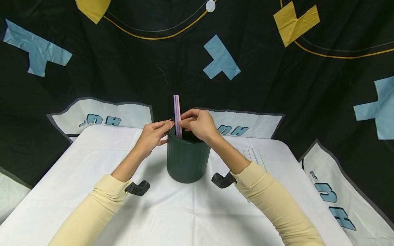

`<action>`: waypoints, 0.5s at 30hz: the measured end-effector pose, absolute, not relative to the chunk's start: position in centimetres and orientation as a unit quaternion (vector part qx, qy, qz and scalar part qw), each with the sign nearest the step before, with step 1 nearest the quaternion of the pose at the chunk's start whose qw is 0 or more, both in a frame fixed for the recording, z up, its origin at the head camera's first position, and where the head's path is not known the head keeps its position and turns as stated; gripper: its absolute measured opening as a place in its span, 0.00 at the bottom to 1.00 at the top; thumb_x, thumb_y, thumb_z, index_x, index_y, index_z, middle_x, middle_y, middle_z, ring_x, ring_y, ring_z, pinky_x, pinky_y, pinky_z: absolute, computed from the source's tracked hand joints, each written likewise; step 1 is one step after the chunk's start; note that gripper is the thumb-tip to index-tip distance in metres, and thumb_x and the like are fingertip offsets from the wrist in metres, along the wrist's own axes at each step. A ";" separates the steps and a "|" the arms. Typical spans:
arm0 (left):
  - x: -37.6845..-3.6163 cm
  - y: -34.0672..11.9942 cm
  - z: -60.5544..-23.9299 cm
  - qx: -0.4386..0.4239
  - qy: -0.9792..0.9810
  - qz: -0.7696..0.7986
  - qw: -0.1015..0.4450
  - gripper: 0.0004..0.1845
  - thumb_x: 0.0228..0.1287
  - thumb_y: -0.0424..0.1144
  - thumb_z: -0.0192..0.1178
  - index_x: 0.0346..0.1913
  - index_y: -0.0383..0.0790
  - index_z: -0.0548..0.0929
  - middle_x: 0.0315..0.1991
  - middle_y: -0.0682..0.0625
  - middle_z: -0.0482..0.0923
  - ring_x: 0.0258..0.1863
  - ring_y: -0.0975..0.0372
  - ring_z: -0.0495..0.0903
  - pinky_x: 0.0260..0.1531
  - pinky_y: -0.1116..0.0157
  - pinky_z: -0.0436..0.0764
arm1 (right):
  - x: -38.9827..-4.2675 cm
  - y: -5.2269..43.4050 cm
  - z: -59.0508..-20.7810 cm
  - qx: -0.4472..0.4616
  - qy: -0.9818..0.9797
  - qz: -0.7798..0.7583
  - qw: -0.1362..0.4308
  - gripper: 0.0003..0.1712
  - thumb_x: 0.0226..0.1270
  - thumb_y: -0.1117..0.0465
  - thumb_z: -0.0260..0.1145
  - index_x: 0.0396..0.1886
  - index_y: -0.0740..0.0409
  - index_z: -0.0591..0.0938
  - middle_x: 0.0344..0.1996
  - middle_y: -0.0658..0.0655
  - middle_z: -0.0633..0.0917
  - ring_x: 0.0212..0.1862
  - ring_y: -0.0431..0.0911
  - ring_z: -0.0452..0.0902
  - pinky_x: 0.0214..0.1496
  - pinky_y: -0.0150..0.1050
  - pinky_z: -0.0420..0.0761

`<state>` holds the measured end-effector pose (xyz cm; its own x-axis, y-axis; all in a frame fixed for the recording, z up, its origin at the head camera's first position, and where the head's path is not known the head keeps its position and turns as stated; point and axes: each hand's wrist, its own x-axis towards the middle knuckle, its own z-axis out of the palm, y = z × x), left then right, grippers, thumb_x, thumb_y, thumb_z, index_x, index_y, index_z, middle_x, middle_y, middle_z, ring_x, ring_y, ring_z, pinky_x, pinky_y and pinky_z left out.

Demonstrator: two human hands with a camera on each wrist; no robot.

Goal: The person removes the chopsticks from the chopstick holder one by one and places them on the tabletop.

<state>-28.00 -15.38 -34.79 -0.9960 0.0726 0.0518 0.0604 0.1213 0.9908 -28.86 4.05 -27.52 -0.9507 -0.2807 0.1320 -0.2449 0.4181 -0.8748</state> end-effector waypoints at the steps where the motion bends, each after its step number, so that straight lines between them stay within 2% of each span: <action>1: -28.0 -15.4 -34.8 0.045 0.749 0.661 0.004 0.29 0.73 0.54 0.60 0.70 0.41 0.77 0.69 0.43 0.75 0.68 0.49 0.75 0.57 0.49 0.82 | -28.8 4.1 -27.6 -0.157 0.843 -0.515 0.014 0.09 0.66 0.62 0.73 0.44 0.60 0.86 0.40 0.58 0.91 0.37 0.48 0.87 0.49 0.44 0.88; 4: -28.0 -15.3 -34.8 0.047 0.750 0.660 0.003 0.29 0.73 0.54 0.59 0.70 0.41 0.77 0.69 0.42 0.75 0.68 0.49 0.75 0.57 0.48 0.82 | -28.8 4.1 -27.8 -0.159 0.838 -0.522 0.004 0.08 0.65 0.63 0.73 0.43 0.60 0.86 0.38 0.58 0.91 0.35 0.48 0.86 0.48 0.46 0.88; 10: -27.9 -15.2 -34.8 0.049 0.750 0.660 0.000 0.29 0.73 0.53 0.60 0.69 0.41 0.77 0.68 0.43 0.76 0.68 0.49 0.76 0.57 0.49 0.82 | -28.6 4.6 -27.7 -0.143 0.816 -0.560 0.004 0.05 0.65 0.64 0.72 0.39 0.59 0.86 0.38 0.58 0.90 0.36 0.48 0.86 0.44 0.39 0.89; 15: -27.9 -15.3 -34.9 0.048 0.746 0.664 -0.003 0.28 0.73 0.52 0.60 0.69 0.40 0.77 0.68 0.43 0.77 0.68 0.49 0.76 0.57 0.49 0.82 | -28.5 5.6 -27.0 -0.125 0.786 -0.605 -0.003 0.05 0.67 0.65 0.70 0.40 0.61 0.85 0.40 0.61 0.88 0.36 0.48 0.88 0.46 0.40 0.90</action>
<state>-27.93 -15.27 -34.85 -0.9954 0.0678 0.0682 0.0755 0.1127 0.9908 -28.49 5.64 -27.00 -0.9685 -0.1938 0.1563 -0.2006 0.2359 -0.9508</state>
